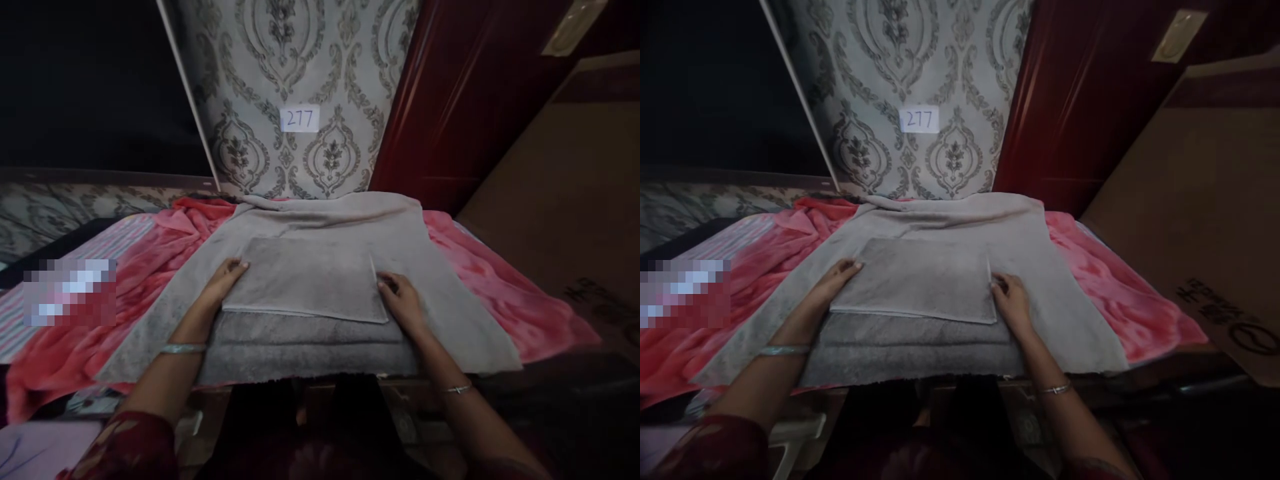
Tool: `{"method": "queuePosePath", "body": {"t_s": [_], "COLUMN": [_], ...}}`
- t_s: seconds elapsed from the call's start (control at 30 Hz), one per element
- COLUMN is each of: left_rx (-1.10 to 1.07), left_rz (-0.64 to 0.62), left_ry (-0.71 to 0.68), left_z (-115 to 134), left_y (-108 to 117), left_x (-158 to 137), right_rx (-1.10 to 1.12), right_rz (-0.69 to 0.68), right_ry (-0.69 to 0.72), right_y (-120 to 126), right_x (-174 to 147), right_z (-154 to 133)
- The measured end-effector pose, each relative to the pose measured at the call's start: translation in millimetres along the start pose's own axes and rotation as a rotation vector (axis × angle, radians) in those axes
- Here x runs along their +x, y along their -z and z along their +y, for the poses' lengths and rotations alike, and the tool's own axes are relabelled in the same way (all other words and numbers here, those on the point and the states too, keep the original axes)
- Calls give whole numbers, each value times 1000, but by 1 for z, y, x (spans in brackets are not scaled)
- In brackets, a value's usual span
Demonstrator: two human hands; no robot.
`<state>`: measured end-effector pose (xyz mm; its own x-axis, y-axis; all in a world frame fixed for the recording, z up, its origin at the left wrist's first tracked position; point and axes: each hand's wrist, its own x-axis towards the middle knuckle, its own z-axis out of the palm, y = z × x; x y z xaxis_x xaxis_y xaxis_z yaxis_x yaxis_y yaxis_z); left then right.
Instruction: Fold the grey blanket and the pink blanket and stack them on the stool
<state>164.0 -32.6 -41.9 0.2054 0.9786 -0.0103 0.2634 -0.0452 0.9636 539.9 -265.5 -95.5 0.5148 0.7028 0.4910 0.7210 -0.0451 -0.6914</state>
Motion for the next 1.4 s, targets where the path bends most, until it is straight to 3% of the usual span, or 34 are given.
{"method": "queuePosePath", "body": {"t_s": [0.13,0.3,0.47,0.63,0.77,0.97,1.03,1.13,1.2,1.3,1.4], "left_rx": [48,283,540,682,785,942,982,986,963,908,887], "left_rz": [-10,-251,-401,-316,-345,-318,-268,-219,-250,-308,-286], "left_ry": [-3,-282,-380,-483,-592,-622,-652,-694,-688,-662,-662], "left_z": [-7,-4,3,-3,-5,14,24,31,26,12,0], "left_y": [3,21,37,36,36,29,24,19,18,22,29], "left_x": [-19,-64,-86,-83,-82,-79,-81,-88,-94,-99,-99], "right_rx": [-17,-159,-384,-470,-501,-544,-546,-540,-552,-573,-539], "right_rz": [-98,-298,-353,-444,-461,-472,-411,-212,-186,-297,-294], "right_ry": [6,325,485,557,587,590,583,571,585,636,637], "right_y": [23,41,47,38,28,31,40,51,52,43,35], "right_x": [-33,-54,-52,-45,-47,-31,-17,-7,-13,-34,-49], "right_z": [-19,-39,-51,-58,-62,-66,-67,-65,-59,-44,-32]}}
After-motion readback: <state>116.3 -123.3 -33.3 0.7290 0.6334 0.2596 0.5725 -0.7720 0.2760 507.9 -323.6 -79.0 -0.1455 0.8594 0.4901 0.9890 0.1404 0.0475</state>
